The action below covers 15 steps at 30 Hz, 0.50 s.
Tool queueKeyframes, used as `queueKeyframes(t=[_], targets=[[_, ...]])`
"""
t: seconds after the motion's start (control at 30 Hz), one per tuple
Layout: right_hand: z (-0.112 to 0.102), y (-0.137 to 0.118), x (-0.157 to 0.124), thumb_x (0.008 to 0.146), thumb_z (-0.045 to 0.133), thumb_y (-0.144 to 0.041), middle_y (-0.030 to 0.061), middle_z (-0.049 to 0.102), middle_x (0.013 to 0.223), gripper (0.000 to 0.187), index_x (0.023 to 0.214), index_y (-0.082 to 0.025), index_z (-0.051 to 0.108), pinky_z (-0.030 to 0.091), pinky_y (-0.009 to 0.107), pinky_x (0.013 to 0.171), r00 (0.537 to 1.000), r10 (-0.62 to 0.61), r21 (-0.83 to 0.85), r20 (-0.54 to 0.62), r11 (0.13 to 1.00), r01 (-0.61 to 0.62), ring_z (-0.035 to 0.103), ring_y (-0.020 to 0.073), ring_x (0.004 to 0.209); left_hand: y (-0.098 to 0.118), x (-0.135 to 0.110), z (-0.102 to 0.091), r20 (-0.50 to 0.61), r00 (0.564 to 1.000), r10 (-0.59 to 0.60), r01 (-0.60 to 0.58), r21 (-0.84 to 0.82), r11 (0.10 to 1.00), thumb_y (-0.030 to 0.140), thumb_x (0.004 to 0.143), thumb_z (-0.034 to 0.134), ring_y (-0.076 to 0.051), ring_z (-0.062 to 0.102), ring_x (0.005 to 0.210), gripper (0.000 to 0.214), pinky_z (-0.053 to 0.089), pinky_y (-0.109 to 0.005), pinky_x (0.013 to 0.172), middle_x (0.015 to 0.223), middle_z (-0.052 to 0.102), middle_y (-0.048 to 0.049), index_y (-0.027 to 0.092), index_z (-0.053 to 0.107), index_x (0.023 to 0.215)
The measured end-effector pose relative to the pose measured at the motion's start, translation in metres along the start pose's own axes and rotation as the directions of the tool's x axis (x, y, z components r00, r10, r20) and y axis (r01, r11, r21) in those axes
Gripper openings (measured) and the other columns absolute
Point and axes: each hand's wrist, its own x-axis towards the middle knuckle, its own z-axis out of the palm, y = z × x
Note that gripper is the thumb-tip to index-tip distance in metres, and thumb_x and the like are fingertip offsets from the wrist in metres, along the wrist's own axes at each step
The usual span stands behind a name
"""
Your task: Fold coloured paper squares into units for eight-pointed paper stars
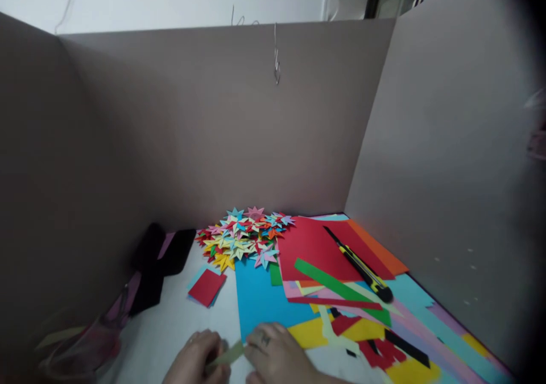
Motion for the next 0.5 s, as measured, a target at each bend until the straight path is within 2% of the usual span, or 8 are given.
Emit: queueKeyframes(t=[0.07,0.13,0.2,0.27,0.33,0.4,0.5], targets=[[-0.026,-0.006,0.003,0.075,0.062,-0.025,0.0048,0.064,0.094,0.024,0.098,-0.02,0.057,0.044,0.032,0.076,0.978,0.206,0.189,-0.013,0.961,-0.2,0.055,0.0213,0.088,0.013,0.002,-0.006,0.018,1.0,-0.025,0.028,-0.193,0.981,0.028,0.07,0.053,-0.014,0.047,0.061,0.016,0.036,-0.023,0.056,0.061,0.051,0.0009,0.019,0.046,0.06],[-0.047,-0.01,0.007,0.077,0.057,-0.021,0.007,0.06,0.101,0.028,0.104,-0.018,0.052,0.043,0.031,0.081,0.916,0.398,0.355,-0.054,0.865,-0.355,0.054,0.0201,0.093,0.028,0.006,-0.011,-0.008,0.999,-0.05,0.043,-0.382,0.923,0.038,0.075,0.052,-0.012,0.043,0.055,0.022,0.033,-0.021,0.051,0.059,0.047,0.0029,0.019,0.046,0.064],[-0.06,-0.009,0.014,0.076,0.058,-0.02,0.0049,0.059,0.096,0.028,0.103,-0.018,0.051,0.043,0.028,0.075,0.846,0.532,0.511,-0.003,0.728,-0.456,0.053,0.0164,0.084,0.041,0.013,-0.013,-0.015,0.999,-0.051,0.037,-0.494,0.869,0.04,0.074,0.057,-0.012,0.045,0.056,0.023,0.034,-0.021,0.051,0.062,0.05,0.0028,0.018,0.049,0.071],[-0.063,-0.005,0.019,0.076,0.057,-0.021,0.0017,0.057,0.087,0.023,0.098,-0.019,0.053,0.041,0.024,0.065,0.808,0.584,0.622,0.073,0.607,-0.495,0.051,0.0132,0.073,0.05,0.02,-0.009,0.006,1.0,-0.024,0.024,-0.553,0.833,0.039,0.075,0.058,-0.013,0.049,0.058,0.023,0.037,-0.021,0.053,0.067,0.054,0.0012,0.017,0.053,0.079],[-0.06,0.001,0.022,0.077,0.055,-0.023,-0.0013,0.053,0.073,0.006,0.079,-0.018,0.054,0.036,0.022,0.058,0.797,0.587,0.652,0.143,0.55,-0.522,0.047,0.0115,0.065,0.051,0.025,0.002,0.02,1.0,0.024,-0.008,-0.586,0.811,0.036,0.078,0.057,-0.013,0.052,0.064,0.021,0.04,-0.022,0.056,0.075,0.057,-0.0006,0.016,0.055,0.085],[-0.054,0.005,0.021,0.078,0.054,-0.025,-0.0036,0.046,0.064,0.013,0.068,-0.018,0.048,0.032,0.021,0.053,0.769,0.611,0.653,0.188,0.507,-0.563,0.042,0.0101,0.06,0.047,0.026,0.017,0.004,0.999,0.035,-0.026,-0.59,0.807,0.033,0.078,0.058,-0.013,0.052,0.066,0.019,0.04,-0.021,0.058,0.076,0.057,-0.0009,0.016,0.056,0.087],[-0.046,0.01,0.02,0.076,0.054,-0.025,-0.0056,0.038,0.059,0.019,0.063,-0.018,0.041,0.027,0.021,0.05,0.721,0.654,0.65,0.23,0.448,-0.613,0.036,0.0087,0.056,0.037,0.026,0.033,0.02,1.0,0.017,-0.001,-0.619,0.786,0.031,0.078,0.059,-0.014,0.051,0.067,0.018,0.039,-0.022,0.059,0.076,0.058,-0.0009,0.016,0.056,0.087]])
